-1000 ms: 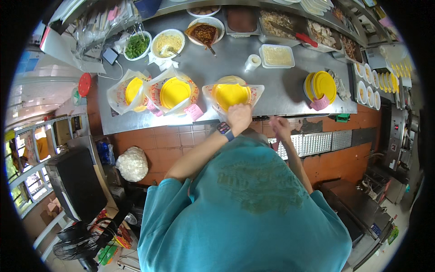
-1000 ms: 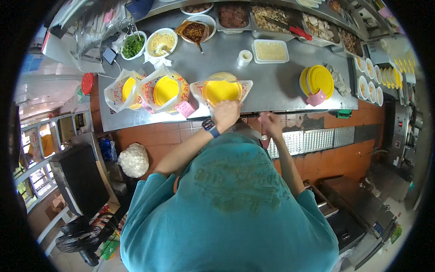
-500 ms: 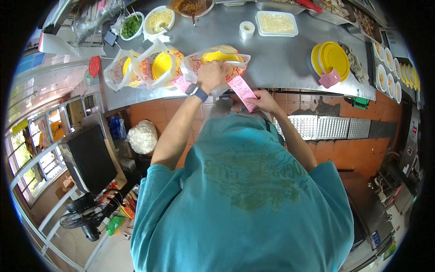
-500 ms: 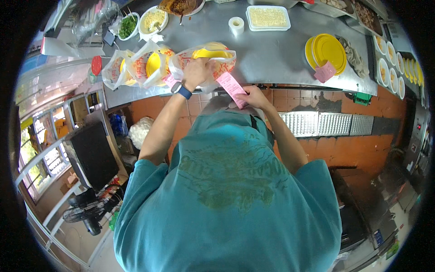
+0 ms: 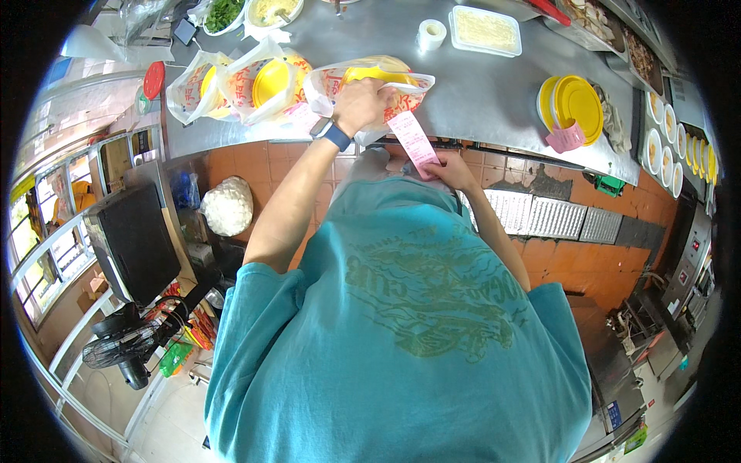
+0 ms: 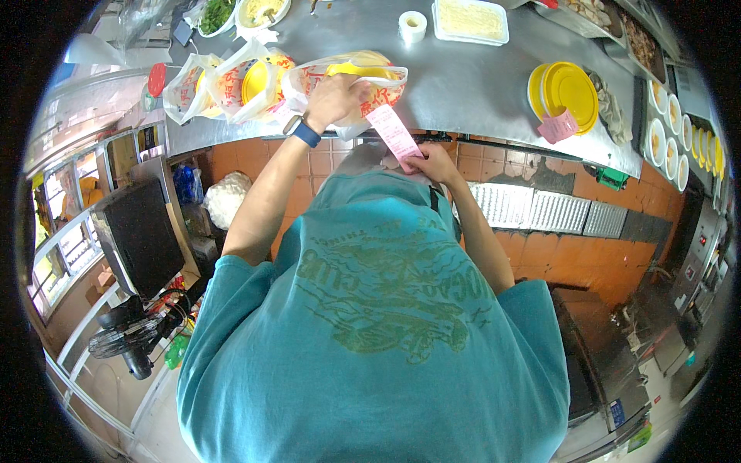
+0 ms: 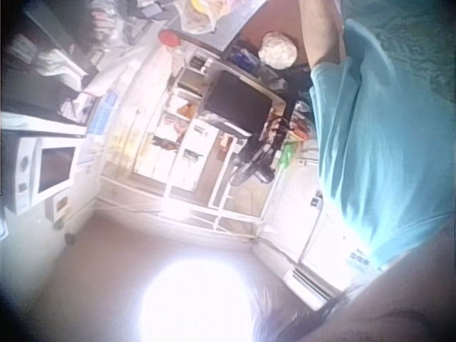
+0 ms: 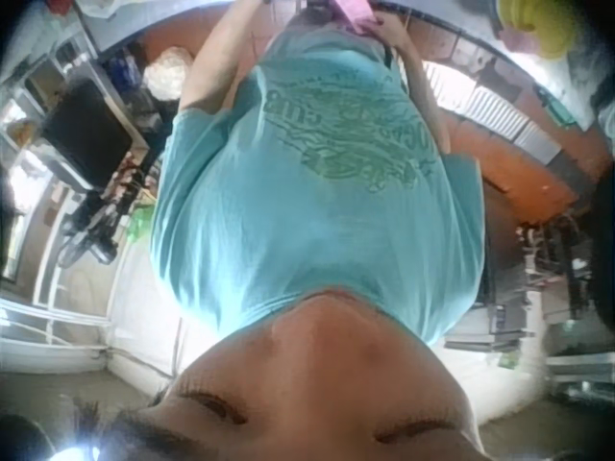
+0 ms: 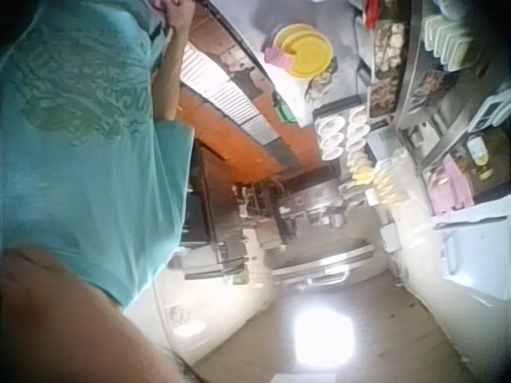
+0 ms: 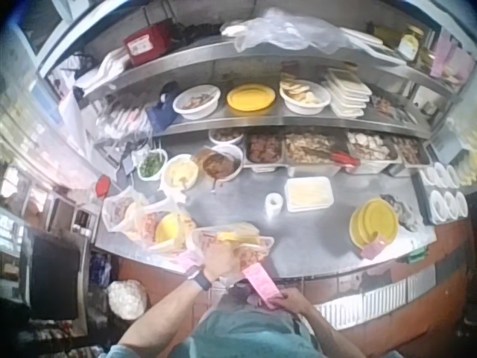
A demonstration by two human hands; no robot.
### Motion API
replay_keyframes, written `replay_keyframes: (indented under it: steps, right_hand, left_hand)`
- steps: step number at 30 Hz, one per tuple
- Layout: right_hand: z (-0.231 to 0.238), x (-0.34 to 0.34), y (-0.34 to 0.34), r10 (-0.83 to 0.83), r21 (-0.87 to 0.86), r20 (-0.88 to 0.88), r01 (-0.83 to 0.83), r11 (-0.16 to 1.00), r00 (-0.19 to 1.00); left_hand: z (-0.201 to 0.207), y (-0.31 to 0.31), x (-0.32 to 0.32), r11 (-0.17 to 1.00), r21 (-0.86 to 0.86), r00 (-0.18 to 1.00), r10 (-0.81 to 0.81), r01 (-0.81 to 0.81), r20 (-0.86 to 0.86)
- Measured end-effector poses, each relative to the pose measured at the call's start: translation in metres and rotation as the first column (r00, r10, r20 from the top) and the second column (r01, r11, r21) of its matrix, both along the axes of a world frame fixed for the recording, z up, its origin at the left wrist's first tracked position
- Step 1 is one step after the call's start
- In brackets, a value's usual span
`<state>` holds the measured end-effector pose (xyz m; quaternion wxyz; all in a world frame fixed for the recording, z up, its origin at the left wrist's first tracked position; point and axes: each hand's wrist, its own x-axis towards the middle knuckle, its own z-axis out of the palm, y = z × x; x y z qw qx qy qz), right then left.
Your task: The person assembles a noodle bowl by placing noodles, meat, and broth into a disposable container, then adds chopped green onions and closes the lid. The person handles multiple ingredients and uses tongs and a ladle to transfer items.
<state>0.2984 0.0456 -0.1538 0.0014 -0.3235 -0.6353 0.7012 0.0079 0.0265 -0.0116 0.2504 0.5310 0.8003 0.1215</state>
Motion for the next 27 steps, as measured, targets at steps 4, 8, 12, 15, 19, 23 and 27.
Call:
replay_keyframes:
  steps: [4,8,12,15,19,23,27]
  right_hand:
    - [-0.001,-0.002,0.001,0.002,0.006,0.019,-0.003,1.000,1.000]
    - [0.011,-0.001,0.010,0.091,0.110,0.120,-0.104,0.989,0.989]
    - [0.035,-0.005,0.028,0.014,0.504,0.232,-0.132,0.853,0.973]
    - [0.046,-0.011,0.045,-0.248,0.339,0.066,0.212,0.916,0.967]
    - [0.044,-0.027,0.065,-0.312,0.348,0.119,0.255,0.902,0.943]
    - [0.046,-0.034,0.053,-0.343,0.388,0.092,0.283,0.877,0.935]
    - [0.061,-0.025,0.016,-0.373,0.392,0.274,0.251,0.885,0.886]
  left_hand:
    - [-0.001,-0.004,-0.002,1.000,0.007,1.000,-0.005,0.005,0.020]
    - [0.007,-0.017,0.003,0.995,0.046,0.984,-0.098,0.092,0.149]
    - [0.052,-0.042,0.001,0.951,0.252,0.886,-0.269,0.181,0.377]
    - [0.099,-0.044,-0.056,0.931,0.357,0.947,-0.044,-0.076,0.317]
    - [0.144,-0.015,-0.200,0.636,0.713,0.938,0.333,-0.296,0.092]
    - [0.157,0.051,-0.351,0.541,0.724,0.792,0.611,-0.428,0.011]
    - [0.132,0.124,-0.445,0.688,0.477,0.719,0.678,-0.546,-0.155]
